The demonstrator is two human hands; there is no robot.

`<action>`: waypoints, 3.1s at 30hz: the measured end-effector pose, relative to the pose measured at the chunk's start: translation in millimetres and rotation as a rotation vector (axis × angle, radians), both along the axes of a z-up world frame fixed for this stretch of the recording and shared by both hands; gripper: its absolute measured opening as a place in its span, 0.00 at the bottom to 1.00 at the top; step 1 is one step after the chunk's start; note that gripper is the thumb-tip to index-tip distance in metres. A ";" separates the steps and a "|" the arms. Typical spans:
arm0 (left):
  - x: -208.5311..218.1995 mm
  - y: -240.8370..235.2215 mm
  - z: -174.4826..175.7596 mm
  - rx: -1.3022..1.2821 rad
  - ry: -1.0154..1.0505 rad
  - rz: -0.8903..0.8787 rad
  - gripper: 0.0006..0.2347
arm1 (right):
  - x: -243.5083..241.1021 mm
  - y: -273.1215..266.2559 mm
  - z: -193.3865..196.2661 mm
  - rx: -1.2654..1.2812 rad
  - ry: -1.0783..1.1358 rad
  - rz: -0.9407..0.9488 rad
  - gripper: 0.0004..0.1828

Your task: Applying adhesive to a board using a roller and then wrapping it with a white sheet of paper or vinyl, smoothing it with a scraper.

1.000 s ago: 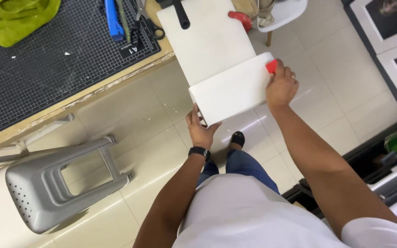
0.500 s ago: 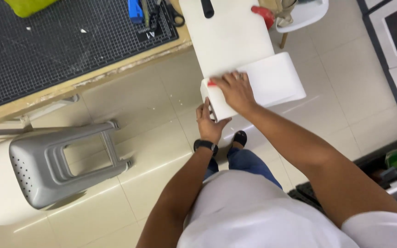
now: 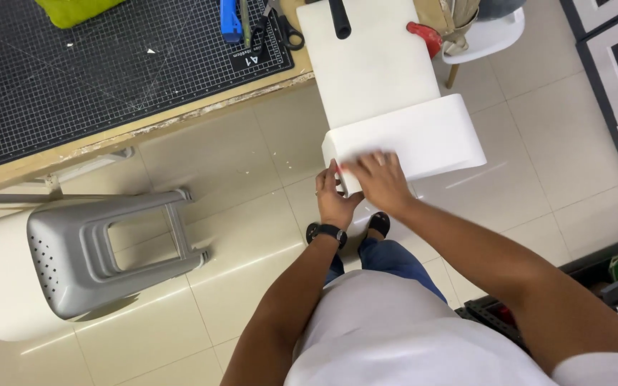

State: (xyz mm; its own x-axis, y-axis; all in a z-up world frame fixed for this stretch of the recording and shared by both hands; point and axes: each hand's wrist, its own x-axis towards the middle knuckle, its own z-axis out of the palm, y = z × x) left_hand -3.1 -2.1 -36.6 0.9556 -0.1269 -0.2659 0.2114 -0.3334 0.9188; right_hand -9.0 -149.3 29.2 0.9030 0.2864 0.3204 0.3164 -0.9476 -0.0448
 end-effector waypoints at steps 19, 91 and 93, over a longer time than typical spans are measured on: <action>3.2 2.6 50.9 -0.006 0.041 0.004 0.47 | -14.0 -127.1 2.0 -0.161 -0.175 -0.520 0.26; 25.9 25.1 105.2 0.420 -0.365 -0.465 0.61 | -62.7 -179.5 9.4 0.899 0.395 -1.138 0.29; 30.3 25.3 98.7 0.536 -0.731 -0.615 0.29 | -52.9 -178.8 10.5 0.890 0.534 -1.084 0.26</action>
